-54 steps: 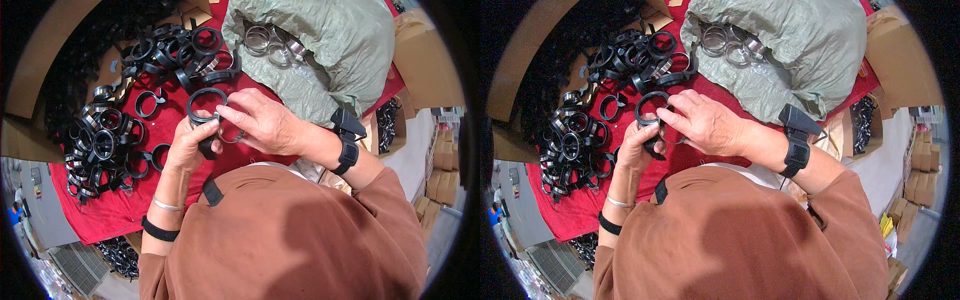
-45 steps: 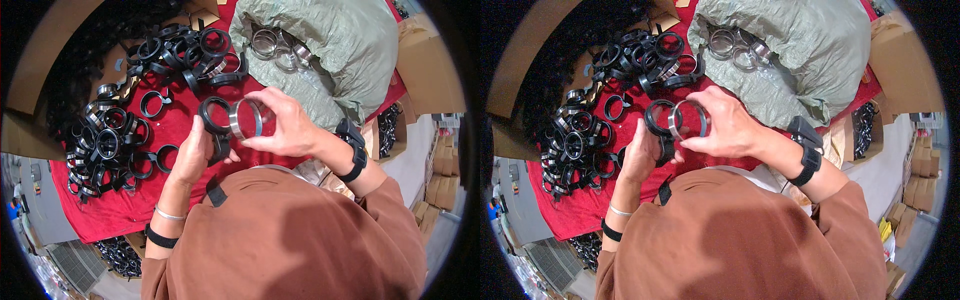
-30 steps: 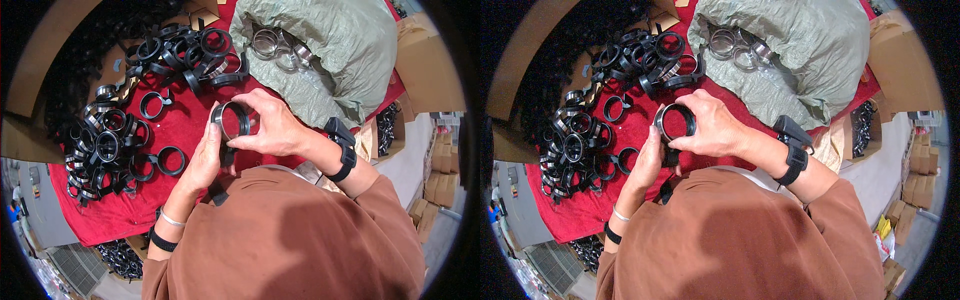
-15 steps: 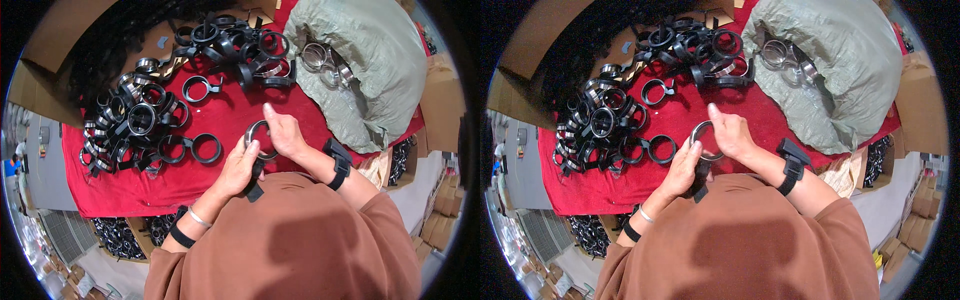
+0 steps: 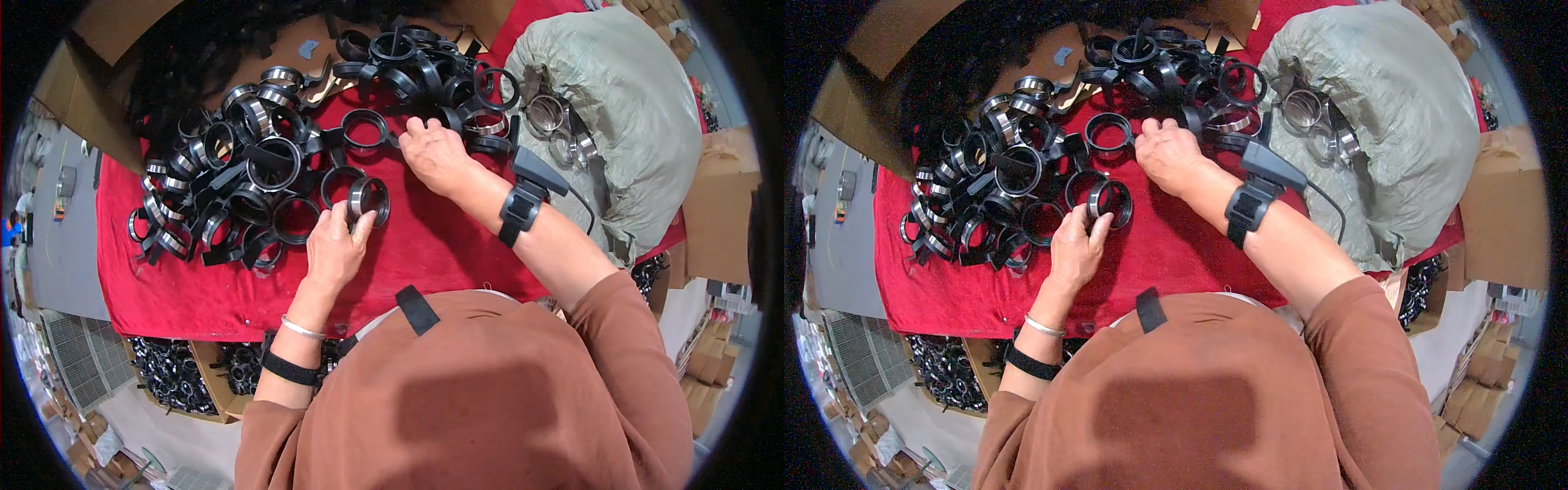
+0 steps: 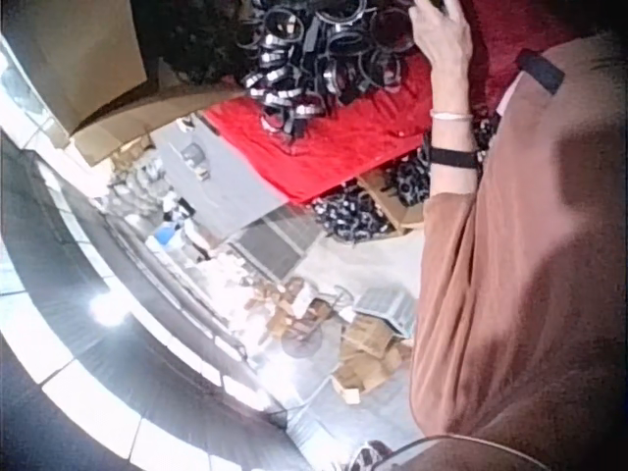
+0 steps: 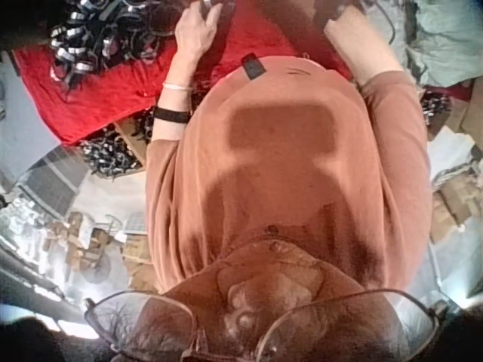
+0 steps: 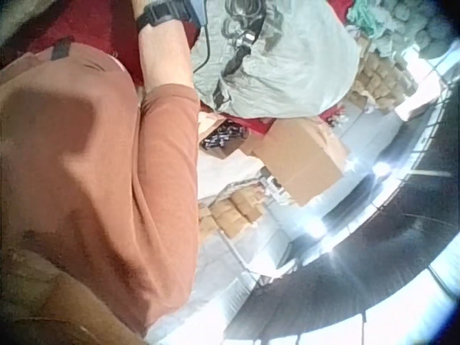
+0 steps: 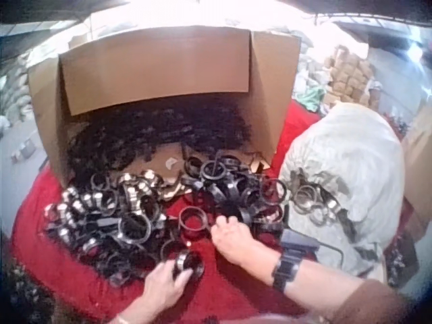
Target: Assembling metal rings onto black plastic hose clamp bases.
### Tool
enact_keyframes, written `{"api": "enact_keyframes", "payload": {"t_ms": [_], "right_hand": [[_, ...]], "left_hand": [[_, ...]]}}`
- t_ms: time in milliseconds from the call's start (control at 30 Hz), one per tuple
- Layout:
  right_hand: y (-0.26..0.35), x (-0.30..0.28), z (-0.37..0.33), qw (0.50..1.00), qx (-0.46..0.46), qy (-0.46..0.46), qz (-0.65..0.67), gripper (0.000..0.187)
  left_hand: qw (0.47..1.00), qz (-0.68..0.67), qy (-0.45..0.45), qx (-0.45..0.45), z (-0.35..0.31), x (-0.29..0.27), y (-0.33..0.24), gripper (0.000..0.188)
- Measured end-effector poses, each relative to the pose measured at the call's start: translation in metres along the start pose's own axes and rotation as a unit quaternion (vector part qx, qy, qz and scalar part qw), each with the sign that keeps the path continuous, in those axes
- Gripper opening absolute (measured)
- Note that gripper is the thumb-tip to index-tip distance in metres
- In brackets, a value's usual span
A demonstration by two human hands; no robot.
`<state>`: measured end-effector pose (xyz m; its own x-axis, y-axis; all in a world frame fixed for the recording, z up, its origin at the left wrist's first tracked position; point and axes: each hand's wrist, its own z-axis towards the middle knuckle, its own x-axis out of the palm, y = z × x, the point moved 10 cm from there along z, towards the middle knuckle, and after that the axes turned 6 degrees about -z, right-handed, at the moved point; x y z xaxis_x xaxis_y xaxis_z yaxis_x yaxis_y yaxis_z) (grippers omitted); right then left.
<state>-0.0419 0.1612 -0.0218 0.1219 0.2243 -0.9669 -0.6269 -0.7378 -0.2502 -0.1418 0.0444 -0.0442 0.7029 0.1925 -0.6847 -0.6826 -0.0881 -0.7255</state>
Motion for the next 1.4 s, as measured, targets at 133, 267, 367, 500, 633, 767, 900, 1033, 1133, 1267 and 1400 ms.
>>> {"api": "enact_keyframes", "payload": {"t_ms": [133,267,367,500,633,767,900,1033,1133,1267,1400], "right_hand": [[0.026,-0.005,-0.012,1.0,-0.015,0.016,-0.02,0.015],[0.06,-0.006,-0.038,0.995,-0.068,-0.028,0.069,0.014],[0.054,-0.017,-0.048,0.981,-0.054,-0.068,0.176,0.008],[-0.004,0.026,-0.071,0.761,0.194,-0.043,0.618,0.014],[-0.002,0.055,-0.094,0.69,0.259,0.038,0.675,0.015],[-0.006,0.052,-0.099,0.809,0.231,0.004,0.541,0.015],[0.009,0.019,-0.104,0.93,0.129,-0.031,0.344,0.015],[0.031,0.006,-0.113,0.974,0.03,-0.018,0.223,0.006],[0.039,0.004,-0.117,0.944,-0.012,-0.046,0.326,0.014],[-0.01,-0.024,-0.12,0.911,0.037,-0.119,0.394,0.029],[-0.121,-0.03,-0.135,0.871,0.216,-0.255,0.36,0.023]], "left_hand": [[0.999,0.019,0.025,0.037,-0.011,0.003,-0.011,0.045],[0.994,0.075,0.036,0.077,-0.019,0.002,-0.018,0.056],[0.991,0.082,0.011,0.101,-0.024,-0.008,-0.011,0.054],[0.994,0.052,0.019,0.097,-0.022,-0.012,-0.006,0.051],[0.989,0.07,-0.012,0.127,-0.022,-0.012,-0.009,0.046],[0.987,0.085,-0.03,0.133,-0.016,-0.012,-0.019,0.044],[0.972,0.165,-0.058,0.157,-0.005,-0.006,-0.03,0.051],[0.986,0.155,-0.05,-0.025,0.011,-0.004,-0.023,0.069],[0.984,0.171,-0.023,-0.039,0.011,0.0,-0.026,0.074],[0.99,0.137,-0.024,-0.027,0.0,-0.003,-0.039,0.074],[0.979,0.171,-0.099,0.045,-0.008,-0.006,-0.079,0.059]]}}
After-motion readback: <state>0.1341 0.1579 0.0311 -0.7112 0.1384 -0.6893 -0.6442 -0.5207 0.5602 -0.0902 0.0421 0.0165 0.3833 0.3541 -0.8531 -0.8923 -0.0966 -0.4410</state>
